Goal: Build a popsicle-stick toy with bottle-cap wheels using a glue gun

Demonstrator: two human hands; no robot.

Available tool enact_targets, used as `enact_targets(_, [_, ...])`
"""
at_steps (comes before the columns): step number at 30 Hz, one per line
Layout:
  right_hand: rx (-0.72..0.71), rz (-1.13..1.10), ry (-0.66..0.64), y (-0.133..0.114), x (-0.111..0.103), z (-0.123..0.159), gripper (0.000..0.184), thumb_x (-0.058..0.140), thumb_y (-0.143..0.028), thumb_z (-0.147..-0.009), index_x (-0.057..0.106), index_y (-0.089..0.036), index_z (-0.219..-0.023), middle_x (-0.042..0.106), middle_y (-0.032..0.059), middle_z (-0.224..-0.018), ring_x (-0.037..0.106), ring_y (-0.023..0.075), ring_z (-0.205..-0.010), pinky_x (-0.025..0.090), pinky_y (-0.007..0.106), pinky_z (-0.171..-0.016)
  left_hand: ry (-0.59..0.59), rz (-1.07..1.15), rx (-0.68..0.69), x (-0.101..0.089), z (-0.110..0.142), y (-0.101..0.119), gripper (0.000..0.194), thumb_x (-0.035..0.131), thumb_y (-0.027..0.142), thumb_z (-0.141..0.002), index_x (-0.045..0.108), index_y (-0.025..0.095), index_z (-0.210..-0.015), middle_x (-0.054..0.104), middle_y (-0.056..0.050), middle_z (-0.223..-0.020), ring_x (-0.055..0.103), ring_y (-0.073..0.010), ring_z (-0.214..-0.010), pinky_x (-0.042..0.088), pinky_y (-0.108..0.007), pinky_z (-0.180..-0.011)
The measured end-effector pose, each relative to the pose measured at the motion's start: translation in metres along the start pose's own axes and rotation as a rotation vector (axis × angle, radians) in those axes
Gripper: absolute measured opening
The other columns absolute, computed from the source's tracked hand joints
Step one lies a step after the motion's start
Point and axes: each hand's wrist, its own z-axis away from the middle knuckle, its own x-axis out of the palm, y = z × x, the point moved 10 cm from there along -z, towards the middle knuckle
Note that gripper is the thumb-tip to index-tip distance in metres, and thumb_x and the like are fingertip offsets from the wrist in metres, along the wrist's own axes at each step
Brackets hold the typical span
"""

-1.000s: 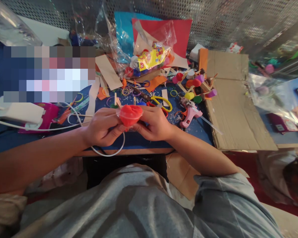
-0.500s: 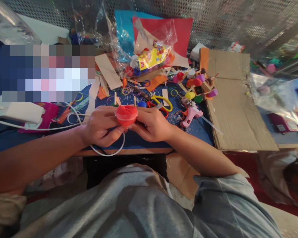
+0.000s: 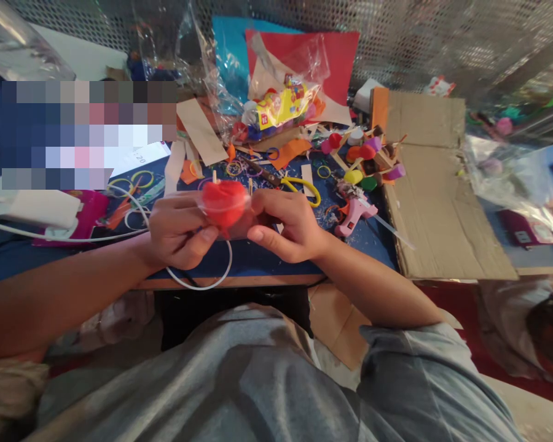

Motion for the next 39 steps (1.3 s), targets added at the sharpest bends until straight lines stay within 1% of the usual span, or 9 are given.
enact_targets(3, [-0.021, 0.021, -0.013, -0.003, 0.005, -0.001, 0.033, 0.065, -0.041, -0.114, 0.071, -0.02, -0.09, 0.07, -0.0006, -0.075, 0.066, 0.0117, -0.065, 0.05, 0.024, -0.061, -0.05, 0.04, 0.014, 0.006, 0.003, 0.0, 0.015, 0.061, 0.022, -0.102, 0.071, 0.021, -0.09, 0.081, -0.006, -0.088, 0.077, -0.0175, -0.079, 0.061, -0.029, -0.072])
enact_targets(6, [-0.057, 0.025, -0.03, -0.007, 0.009, 0.0, 0.022, 0.071, -0.033, -0.112, 0.073, -0.021, -0.093, 0.076, -0.0008, -0.079, 0.076, 0.0117, -0.075, 0.056, 0.022, -0.069, -0.084, 0.103, -0.01, 0.012, 0.006, -0.003, 0.013, 0.064, 0.026, -0.104, 0.075, 0.02, -0.099, 0.084, -0.009, -0.097, 0.081, -0.0193, -0.088, 0.065, -0.029, -0.078])
enact_targets(18, [-0.079, 0.114, -0.119, -0.002, 0.02, 0.007, 0.022, 0.068, -0.038, -0.114, 0.073, -0.024, -0.098, 0.076, 0.0002, -0.084, 0.077, 0.0127, -0.079, 0.055, 0.023, -0.069, -0.138, 0.102, 0.027, 0.02, 0.004, 0.001, 0.014, 0.06, 0.023, -0.106, 0.071, 0.02, -0.099, 0.077, -0.003, -0.086, 0.072, -0.0146, -0.074, 0.057, -0.026, -0.07])
enact_targets(23, [-0.064, -0.001, -0.157, -0.003, 0.02, 0.005, 0.04, 0.061, -0.056, -0.115, 0.072, -0.023, -0.096, 0.072, 0.0019, -0.083, 0.072, 0.0137, -0.075, 0.053, 0.025, -0.065, -0.122, 0.104, 0.068, 0.018, 0.005, 0.006, 0.011, 0.063, 0.022, -0.103, 0.069, 0.021, -0.094, 0.075, -0.004, -0.079, 0.068, -0.0158, -0.065, 0.05, -0.031, -0.062])
enact_targets(26, [0.025, -0.043, -0.146, 0.005, 0.013, 0.003, 0.059, 0.057, -0.075, -0.11, 0.072, -0.021, -0.09, 0.067, 0.0026, -0.077, 0.064, 0.0156, -0.069, 0.049, 0.031, -0.063, -0.164, 0.083, 0.07, 0.024, 0.006, 0.006, 0.015, 0.064, 0.021, -0.1, 0.066, 0.023, -0.086, 0.071, -0.002, -0.071, 0.065, -0.0169, -0.061, 0.044, -0.034, -0.058])
enact_targets(28, [0.091, -0.048, -0.112, 0.012, 0.008, 0.003, 0.063, 0.062, -0.08, -0.105, 0.073, -0.02, -0.092, 0.067, 0.0029, -0.076, 0.062, 0.0162, -0.068, 0.048, 0.032, -0.062, -0.199, 0.061, 0.075, 0.028, 0.007, 0.007, 0.018, 0.064, 0.018, -0.098, 0.063, 0.023, -0.08, 0.068, -0.001, -0.065, 0.062, -0.0164, -0.057, 0.039, -0.035, -0.057])
enact_targets(32, [0.115, -0.048, -0.067, 0.014, 0.003, 0.002, 0.042, 0.078, -0.06, -0.103, 0.079, -0.018, -0.098, 0.077, 0.0049, -0.083, 0.069, 0.0162, -0.071, 0.053, 0.031, -0.066, -0.19, -0.007, 0.049, 0.026, 0.005, 0.004, 0.025, 0.06, 0.019, -0.099, 0.062, 0.023, -0.075, 0.065, 0.0, -0.062, 0.058, -0.0155, -0.055, 0.04, -0.033, -0.056])
enact_targets(36, [0.144, -0.069, 0.012, 0.015, -0.007, -0.001, 0.034, 0.077, -0.052, -0.105, 0.085, -0.019, -0.105, 0.084, 0.0073, -0.091, 0.074, 0.0184, -0.076, 0.056, 0.033, -0.07, -0.181, -0.009, -0.029, 0.021, 0.003, -0.003, 0.043, 0.073, 0.043, -0.106, 0.056, 0.023, -0.072, 0.062, 0.001, -0.064, 0.057, -0.0133, -0.055, 0.041, -0.03, -0.054])
enact_targets(39, [0.164, -0.125, 0.08, 0.018, -0.014, -0.001, 0.03, 0.076, -0.05, -0.106, 0.086, -0.021, -0.105, 0.085, 0.0071, -0.093, 0.077, 0.02, -0.081, 0.06, 0.037, -0.076, -0.17, -0.005, -0.067, 0.019, 0.003, -0.006, 0.043, 0.08, 0.034, -0.102, 0.05, 0.023, -0.073, 0.06, 0.003, -0.065, 0.057, -0.0117, -0.057, 0.042, -0.027, -0.056])
